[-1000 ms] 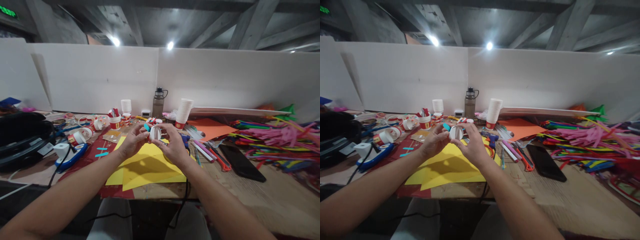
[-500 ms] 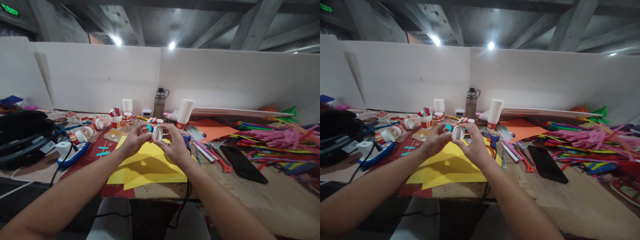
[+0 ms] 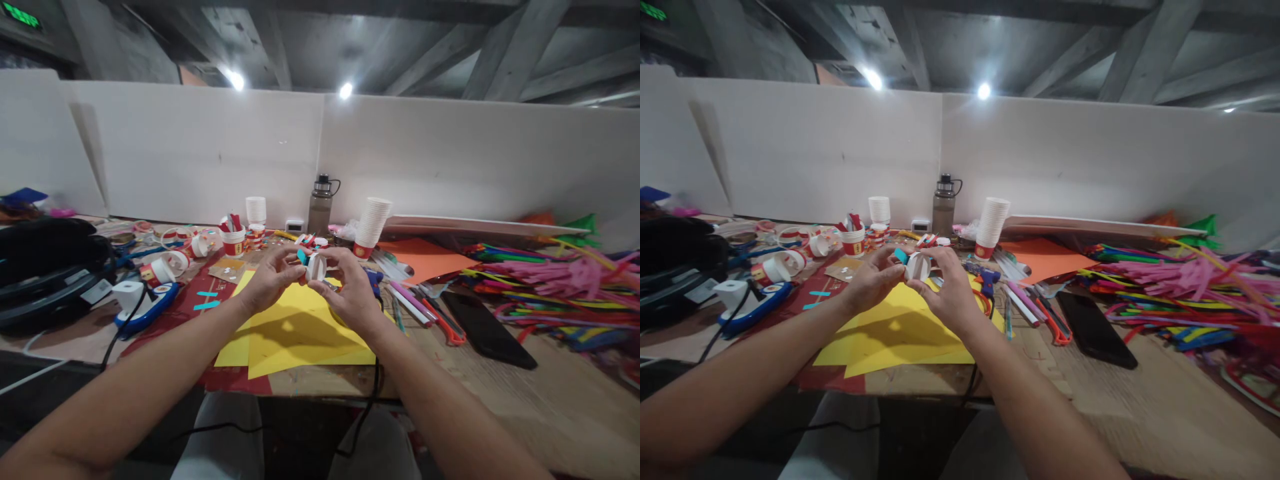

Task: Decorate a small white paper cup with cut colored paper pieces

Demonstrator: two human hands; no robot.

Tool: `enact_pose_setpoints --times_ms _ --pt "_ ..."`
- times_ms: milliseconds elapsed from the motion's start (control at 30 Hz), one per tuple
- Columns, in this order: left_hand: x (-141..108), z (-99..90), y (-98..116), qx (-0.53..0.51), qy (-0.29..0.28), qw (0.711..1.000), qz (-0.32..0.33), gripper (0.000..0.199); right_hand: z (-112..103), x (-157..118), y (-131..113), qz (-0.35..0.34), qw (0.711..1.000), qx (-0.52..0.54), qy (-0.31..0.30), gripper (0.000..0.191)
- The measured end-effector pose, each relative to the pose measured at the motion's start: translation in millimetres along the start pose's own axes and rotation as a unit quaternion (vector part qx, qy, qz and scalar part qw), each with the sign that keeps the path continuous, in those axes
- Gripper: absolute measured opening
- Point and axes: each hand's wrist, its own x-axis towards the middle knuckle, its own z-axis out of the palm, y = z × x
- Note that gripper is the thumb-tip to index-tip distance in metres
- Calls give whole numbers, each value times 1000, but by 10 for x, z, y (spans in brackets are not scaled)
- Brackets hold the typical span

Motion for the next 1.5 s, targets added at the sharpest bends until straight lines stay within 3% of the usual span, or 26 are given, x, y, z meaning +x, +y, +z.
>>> enact_pose_setpoints --times_ms 1500 --pt "-4 32 -6 -52 36 997 -42 30 -10 -1 -26 12 1000 -4 -8 38"
